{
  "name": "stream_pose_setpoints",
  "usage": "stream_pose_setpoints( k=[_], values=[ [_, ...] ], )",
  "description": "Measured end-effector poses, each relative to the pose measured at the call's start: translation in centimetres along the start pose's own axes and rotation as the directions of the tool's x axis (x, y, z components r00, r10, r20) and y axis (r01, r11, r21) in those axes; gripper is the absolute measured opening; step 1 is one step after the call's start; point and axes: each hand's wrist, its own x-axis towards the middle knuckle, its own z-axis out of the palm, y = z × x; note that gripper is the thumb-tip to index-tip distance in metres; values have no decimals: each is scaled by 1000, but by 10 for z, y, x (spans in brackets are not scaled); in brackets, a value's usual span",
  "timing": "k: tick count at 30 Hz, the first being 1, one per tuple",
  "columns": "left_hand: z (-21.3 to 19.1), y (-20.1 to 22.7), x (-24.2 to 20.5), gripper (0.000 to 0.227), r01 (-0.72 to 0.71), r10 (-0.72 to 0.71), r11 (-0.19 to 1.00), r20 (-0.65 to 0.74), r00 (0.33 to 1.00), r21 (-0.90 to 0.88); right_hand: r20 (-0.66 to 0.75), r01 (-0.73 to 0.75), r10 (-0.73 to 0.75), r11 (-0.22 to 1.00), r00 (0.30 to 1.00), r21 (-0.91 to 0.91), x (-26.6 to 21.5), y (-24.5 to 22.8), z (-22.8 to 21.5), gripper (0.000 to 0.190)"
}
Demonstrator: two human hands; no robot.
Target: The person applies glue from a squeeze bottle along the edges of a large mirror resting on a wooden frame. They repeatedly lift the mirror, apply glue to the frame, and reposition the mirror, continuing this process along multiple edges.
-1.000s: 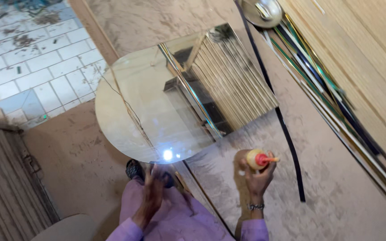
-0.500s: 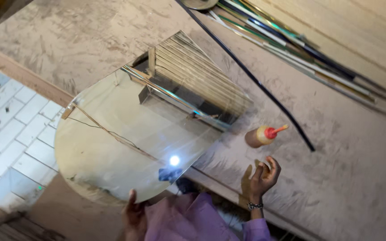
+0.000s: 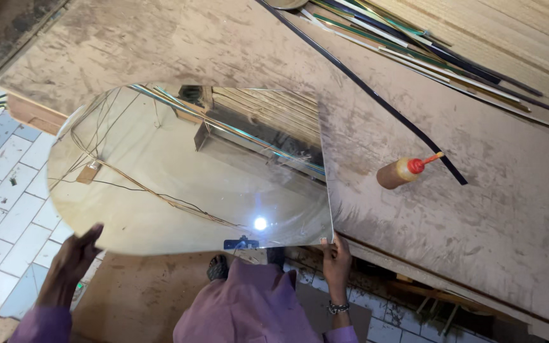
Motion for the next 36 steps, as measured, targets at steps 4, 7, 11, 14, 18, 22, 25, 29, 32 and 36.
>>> stream_pose_setpoints(
  k=[4,7,11,14,18,22,25,29,32,36],
  values=[
    [44,21,58,35,27,-29,999,59,998,27,4,-15,15,997,1000,72,-13,1,5,51],
    [82,34,96,41,33,-37,999,119,992,32,-13,-115,116,991,993,72,-19,-1,9,52],
    [105,17,115,48,-22,27,999,171,985,-29,44,-276,281,878,959,392,-27,-10,18,57],
    [110,-40,99,54,-158,182,978,187,965,-140,115,-380,387,731,915,566,-35,-22,23,60],
    [133,-123,85,68,-536,536,844,-13,844,-12,69,-320,368,683,927,657,-35,-33,40,61],
    [152,-154,75,70,-704,690,686,-139,710,-184,52,-287,347,671,936,683,-40,-26,33,59],
    [156,-151,67,72,-749,748,641,-83,659,-170,33,-282,352,685,936,672,-37,-23,37,59],
    [165,-160,67,72,-803,797,589,-99,596,-88,27,-281,351,699,936,658,-21,-18,37,60],
    [169,-164,69,70,-822,823,557,-56,565,-115,100,-348,350,774,931,529,-15,-5,26,65],
    [177,-162,80,71,-812,805,583,-113,582,-30,11,-226,227,959,974,169,9,17,-32,84]
  ],
)
